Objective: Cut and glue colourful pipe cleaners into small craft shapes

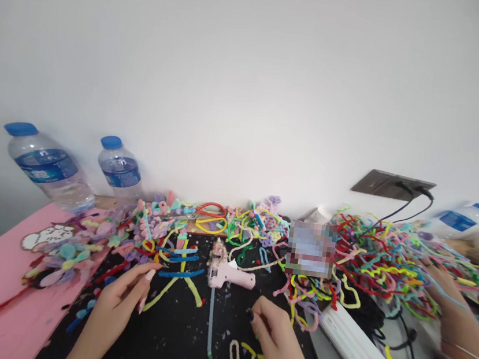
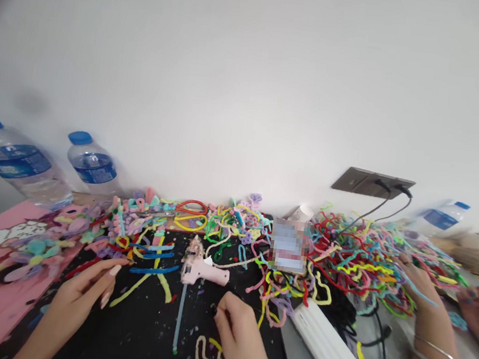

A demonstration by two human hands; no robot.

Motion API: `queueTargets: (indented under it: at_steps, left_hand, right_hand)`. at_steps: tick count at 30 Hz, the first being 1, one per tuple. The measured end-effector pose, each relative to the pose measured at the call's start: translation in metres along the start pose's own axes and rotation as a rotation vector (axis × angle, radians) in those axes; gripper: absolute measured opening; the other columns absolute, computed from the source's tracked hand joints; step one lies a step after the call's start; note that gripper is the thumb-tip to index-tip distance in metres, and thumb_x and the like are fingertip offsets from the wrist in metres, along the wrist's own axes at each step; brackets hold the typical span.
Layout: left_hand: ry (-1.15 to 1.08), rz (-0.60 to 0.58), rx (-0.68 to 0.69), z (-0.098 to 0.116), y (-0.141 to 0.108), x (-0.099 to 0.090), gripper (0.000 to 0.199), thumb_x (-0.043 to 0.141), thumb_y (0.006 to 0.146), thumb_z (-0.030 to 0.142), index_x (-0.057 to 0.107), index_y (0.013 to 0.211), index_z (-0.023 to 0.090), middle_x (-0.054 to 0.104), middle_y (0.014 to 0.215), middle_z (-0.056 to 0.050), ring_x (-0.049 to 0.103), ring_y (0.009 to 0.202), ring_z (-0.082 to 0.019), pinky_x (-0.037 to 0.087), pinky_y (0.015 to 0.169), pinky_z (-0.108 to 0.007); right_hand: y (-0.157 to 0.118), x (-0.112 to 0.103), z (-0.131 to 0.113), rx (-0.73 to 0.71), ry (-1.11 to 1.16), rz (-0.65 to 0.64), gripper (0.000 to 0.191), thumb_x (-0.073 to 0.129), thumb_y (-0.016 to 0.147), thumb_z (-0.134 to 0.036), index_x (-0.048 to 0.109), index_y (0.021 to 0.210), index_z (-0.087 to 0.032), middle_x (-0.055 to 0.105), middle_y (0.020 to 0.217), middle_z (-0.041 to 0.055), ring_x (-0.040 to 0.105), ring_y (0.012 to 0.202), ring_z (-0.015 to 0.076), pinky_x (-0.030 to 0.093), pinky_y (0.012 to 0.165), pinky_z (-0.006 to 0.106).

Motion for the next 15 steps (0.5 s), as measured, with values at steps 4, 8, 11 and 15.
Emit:
queueTargets:
  at_steps: [4, 8, 11, 15]
  left_hand:
    - [0.011, -0.019, 0.000, -0.001, -0.001, 0.003, 0.051, 0.052, 0.082, 0.053, 0.060, 0.114, 0.015, 0.047, 0.051, 0.005, 0.048, 0.049, -0.015, 0.038, 0.050, -0.024]
    - [0.027, -0.045, 0.015, 0.002, -0.001, 0.007, 0.050, 0.051, 0.083, 0.054, 0.061, 0.113, 0.015, 0.047, 0.051, 0.005, 0.048, 0.048, -0.015, 0.037, 0.049, -0.024]
    - [0.035, -0.058, 0.023, 0.004, -0.002, 0.009, 0.050, 0.051, 0.082, 0.054, 0.062, 0.112, 0.015, 0.047, 0.051, 0.005, 0.048, 0.047, -0.015, 0.037, 0.049, -0.024]
    - [0.035, -0.050, 0.027, 0.006, -0.002, 0.009, 0.049, 0.052, 0.082, 0.054, 0.063, 0.109, 0.015, 0.047, 0.051, 0.005, 0.049, 0.047, -0.015, 0.038, 0.049, -0.024]
  right_hand:
    - [0.004, 0.024, -0.010, -0.045, 0.029, -0.052, 0.039, 0.038, 0.093, -0.027, 0.021, 0.059, -0.020, 0.032, 0.056, -0.0051, 0.034, 0.054, 0.0099, 0.022, 0.053, 0.024]
    - [0.008, 0.036, -0.018, -0.064, 0.076, -0.063, 0.027, 0.042, 0.089, -0.018, 0.032, 0.064, -0.019, 0.040, 0.063, -0.0046, 0.039, 0.059, 0.0099, 0.025, 0.056, 0.023]
    - [0.012, 0.041, -0.022, -0.089, 0.093, -0.066, 0.025, 0.042, 0.088, -0.015, 0.033, 0.066, -0.020, 0.042, 0.065, -0.0043, 0.040, 0.061, 0.0097, 0.025, 0.056, 0.022]
    - [0.017, 0.046, -0.020, -0.058, 0.055, -0.066, 0.039, 0.045, 0.089, -0.022, 0.024, 0.057, -0.019, 0.033, 0.056, -0.0057, 0.033, 0.053, 0.0085, 0.020, 0.051, 0.023]
Point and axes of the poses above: each hand's wrist, its own y-axis towards the middle knuckle, its own x-axis out of the palm, z = x × y, the point moved 8 cm from there along y, towards the middle knuckle
